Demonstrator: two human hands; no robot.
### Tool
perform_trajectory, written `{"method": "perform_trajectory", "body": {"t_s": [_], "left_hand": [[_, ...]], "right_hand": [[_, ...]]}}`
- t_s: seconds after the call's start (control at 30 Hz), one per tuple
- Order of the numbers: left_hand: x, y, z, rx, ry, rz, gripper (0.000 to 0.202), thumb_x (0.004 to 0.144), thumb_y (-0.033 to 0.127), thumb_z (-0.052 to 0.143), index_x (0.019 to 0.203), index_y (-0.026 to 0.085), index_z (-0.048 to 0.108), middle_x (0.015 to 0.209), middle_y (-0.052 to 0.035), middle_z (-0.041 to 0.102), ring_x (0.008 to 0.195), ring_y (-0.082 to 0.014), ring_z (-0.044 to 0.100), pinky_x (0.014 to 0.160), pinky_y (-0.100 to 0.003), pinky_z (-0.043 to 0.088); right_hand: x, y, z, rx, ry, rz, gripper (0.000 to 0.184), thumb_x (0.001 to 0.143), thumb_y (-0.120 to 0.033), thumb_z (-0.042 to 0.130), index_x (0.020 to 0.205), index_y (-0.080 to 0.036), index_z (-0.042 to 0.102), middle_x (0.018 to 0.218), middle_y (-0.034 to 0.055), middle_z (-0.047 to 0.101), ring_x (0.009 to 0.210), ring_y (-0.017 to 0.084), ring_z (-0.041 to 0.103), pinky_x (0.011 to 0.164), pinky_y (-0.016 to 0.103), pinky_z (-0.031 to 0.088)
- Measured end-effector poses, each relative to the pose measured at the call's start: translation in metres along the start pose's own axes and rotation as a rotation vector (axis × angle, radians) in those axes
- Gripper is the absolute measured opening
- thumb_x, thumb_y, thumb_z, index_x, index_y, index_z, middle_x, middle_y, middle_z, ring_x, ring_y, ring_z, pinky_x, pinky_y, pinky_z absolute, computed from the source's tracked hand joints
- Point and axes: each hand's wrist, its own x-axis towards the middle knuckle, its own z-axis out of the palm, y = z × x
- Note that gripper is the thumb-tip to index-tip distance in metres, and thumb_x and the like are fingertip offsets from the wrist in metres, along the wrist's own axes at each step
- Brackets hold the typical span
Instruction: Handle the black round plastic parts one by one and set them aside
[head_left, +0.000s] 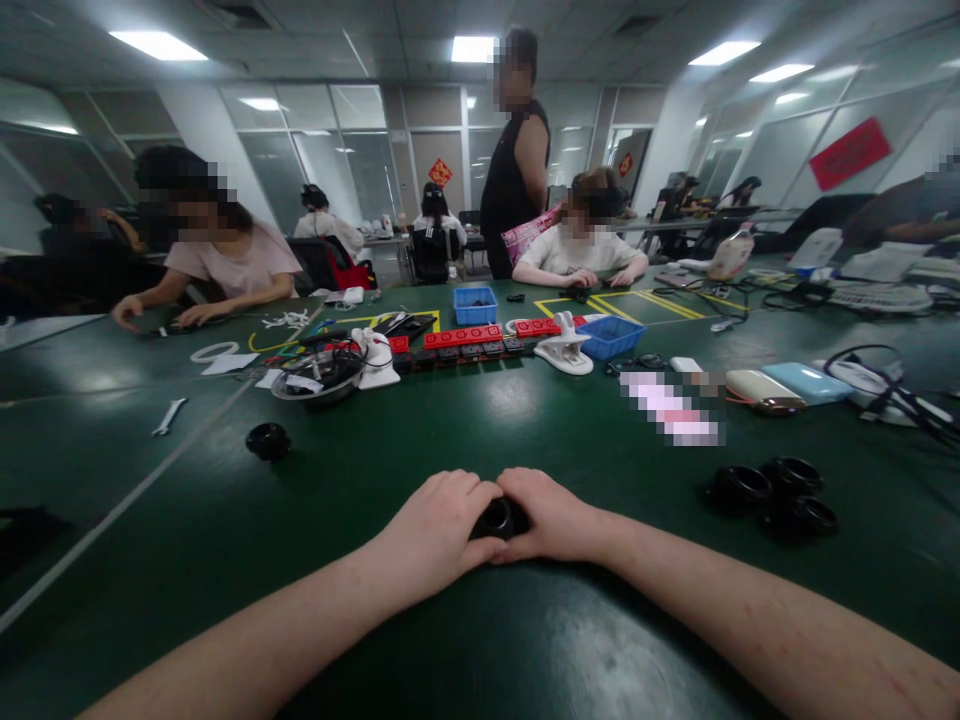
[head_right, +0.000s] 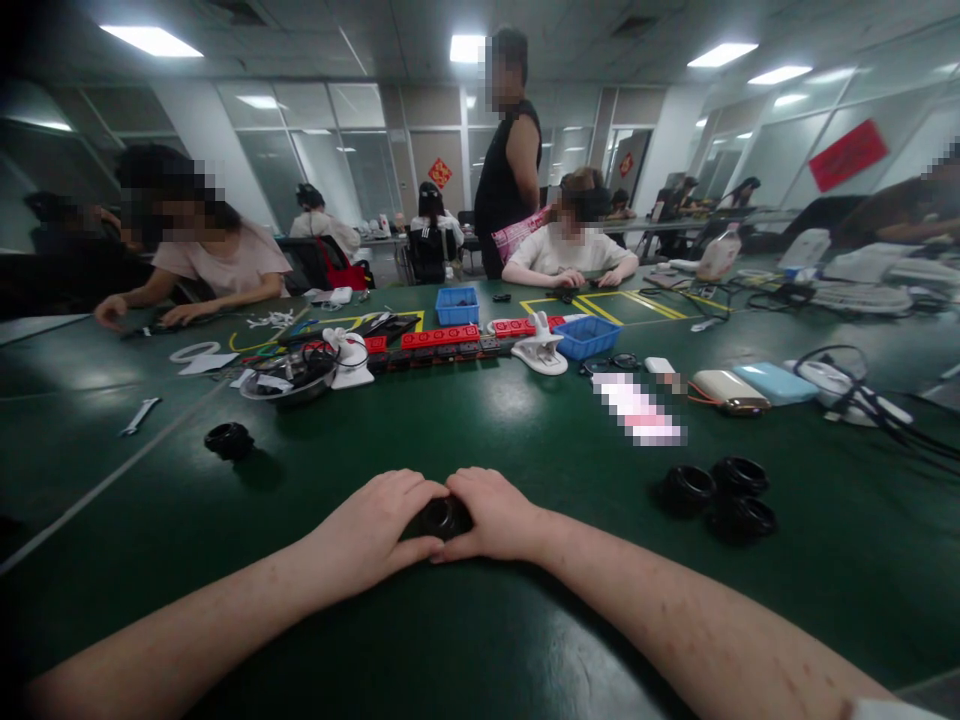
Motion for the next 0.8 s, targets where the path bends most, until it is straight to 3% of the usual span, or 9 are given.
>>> {"method": "perform_trajectory", "body": {"t_s": [0.13, 0.23, 0.37, 0.47, 0.6, 0.8], "left_hand": [[-0.001, -0.001, 0.001, -0.021, 0.078, 0.016, 0.047, 0.070, 0.035, 0.068, 0.110, 0.018, 0.050, 0.111, -0.0075, 0.053, 0.102, -0.0252, 0.047, 0.089, -0.041, 0.038], [-0.001, -0.002, -0.007, -0.081, 0.044, 0.105, 0.051, 0.073, 0.030, 0.065, 0.120, 0.023, 0.045, 0.123, -0.0061, 0.047, 0.113, -0.0245, 0.041, 0.095, -0.042, 0.033], [0.000, -0.005, -0.014, -0.158, -0.054, 0.207, 0.037, 0.081, 0.012, 0.054, 0.116, 0.024, 0.050, 0.116, -0.0024, 0.054, 0.107, -0.0177, 0.046, 0.093, -0.033, 0.037], [0.001, -0.006, -0.012, -0.185, -0.062, 0.194, 0.034, 0.080, 0.012, 0.057, 0.112, 0.022, 0.054, 0.109, -0.0018, 0.058, 0.101, -0.0161, 0.050, 0.088, -0.029, 0.039], [0.002, -0.002, -0.008, -0.098, -0.016, 0.105, 0.029, 0.078, 0.018, 0.061, 0.106, 0.021, 0.057, 0.099, -0.0020, 0.060, 0.093, -0.0180, 0.052, 0.083, -0.033, 0.041], [0.004, 0.007, 0.005, 0.111, 0.119, -0.049, 0.020, 0.075, 0.029, 0.064, 0.089, 0.015, 0.059, 0.083, -0.0033, 0.059, 0.079, -0.0208, 0.052, 0.073, -0.036, 0.042]], "right_hand": [[-0.002, 0.001, 0.003, 0.021, 0.027, -0.042, 0.063, 0.053, -0.054, 0.071, 0.099, -0.015, 0.055, 0.090, 0.0063, 0.055, 0.081, 0.020, 0.050, 0.073, 0.033, 0.039], [-0.002, 0.006, -0.004, 0.092, -0.035, -0.089, 0.067, 0.055, -0.049, 0.072, 0.111, -0.019, 0.052, 0.100, 0.0061, 0.054, 0.090, 0.021, 0.049, 0.078, 0.034, 0.038], [0.000, 0.011, -0.011, 0.139, -0.120, -0.127, 0.047, 0.060, -0.040, 0.072, 0.100, -0.020, 0.060, 0.095, 0.0034, 0.054, 0.089, 0.019, 0.050, 0.079, 0.031, 0.039], [0.001, 0.011, -0.010, 0.127, -0.112, -0.138, 0.043, 0.060, -0.038, 0.073, 0.097, -0.019, 0.061, 0.093, 0.0029, 0.055, 0.087, 0.018, 0.050, 0.079, 0.030, 0.039], [0.000, 0.006, -0.002, 0.054, -0.029, -0.075, 0.041, 0.058, -0.042, 0.072, 0.087, -0.016, 0.060, 0.083, 0.0020, 0.055, 0.077, 0.016, 0.051, 0.069, 0.028, 0.039], [-0.001, -0.010, 0.013, -0.226, 0.110, 0.087, 0.033, 0.058, -0.041, 0.068, 0.075, -0.015, 0.056, 0.074, 0.0030, 0.056, 0.070, 0.017, 0.049, 0.064, 0.029, 0.036]]}}
